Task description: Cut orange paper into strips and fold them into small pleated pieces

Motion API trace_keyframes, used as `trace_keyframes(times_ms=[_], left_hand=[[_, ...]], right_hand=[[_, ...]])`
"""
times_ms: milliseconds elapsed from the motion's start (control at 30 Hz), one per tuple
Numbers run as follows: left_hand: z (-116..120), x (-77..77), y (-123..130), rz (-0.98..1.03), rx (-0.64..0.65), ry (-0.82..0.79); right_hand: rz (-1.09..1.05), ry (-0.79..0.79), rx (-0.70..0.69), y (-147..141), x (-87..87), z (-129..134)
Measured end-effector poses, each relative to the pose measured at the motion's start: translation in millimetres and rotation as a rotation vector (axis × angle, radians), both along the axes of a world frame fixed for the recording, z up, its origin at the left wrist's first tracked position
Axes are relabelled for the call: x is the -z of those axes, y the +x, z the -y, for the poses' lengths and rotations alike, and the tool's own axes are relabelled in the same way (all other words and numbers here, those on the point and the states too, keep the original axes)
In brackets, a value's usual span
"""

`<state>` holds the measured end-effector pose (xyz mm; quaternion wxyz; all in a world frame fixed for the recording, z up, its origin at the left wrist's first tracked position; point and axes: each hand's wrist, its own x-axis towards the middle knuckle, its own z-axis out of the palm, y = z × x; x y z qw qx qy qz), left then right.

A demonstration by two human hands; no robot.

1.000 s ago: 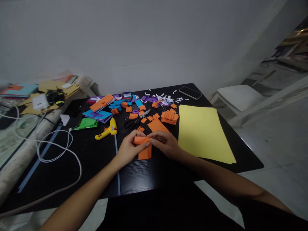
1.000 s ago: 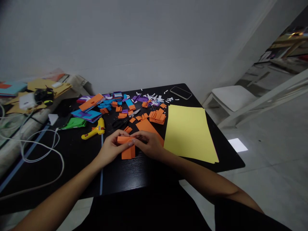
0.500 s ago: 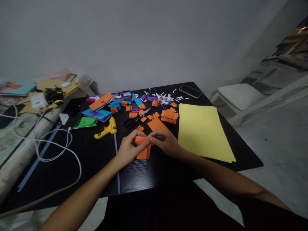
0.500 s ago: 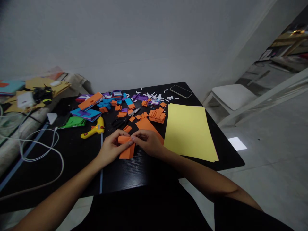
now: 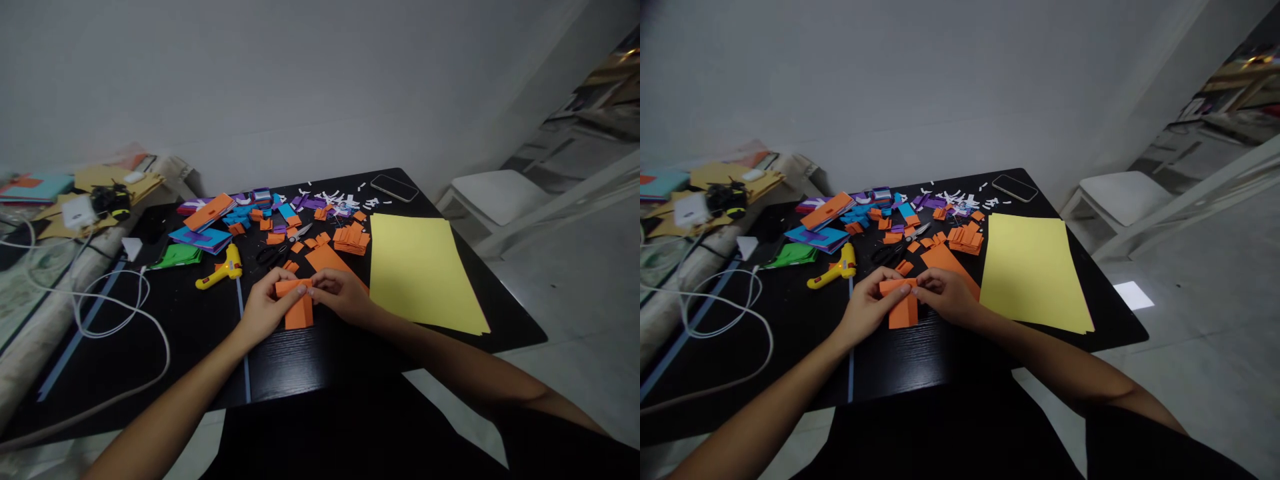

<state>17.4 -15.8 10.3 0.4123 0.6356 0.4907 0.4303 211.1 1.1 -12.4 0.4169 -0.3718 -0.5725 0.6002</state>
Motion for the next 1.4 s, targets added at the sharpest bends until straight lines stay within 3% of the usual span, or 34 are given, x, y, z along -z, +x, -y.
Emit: trace_keyframes(times_ms=[233,400,900,1400], left_hand=[[-3.5,0.6,-5.4,-0.017,0.032,0.047],[-3.9,-2.5,-4.5,0.001,0.061,-0.003],[-1.7,-2.4,-2.1,0.063,0.022,-0.064],[-6.0,-6.6,-4.6,0.114,0.065,-0.101]], right_hand=[[0.028,0.086,-0.019,-0.2,0.0,1.8],[0.04,0.146,-0.012,-1.4,1.0,4.2],[0.001,0.061,0.079,-2.6,7.6,3.5],[0.07,0.217,0.132,3.7,-6.1,5.3]])
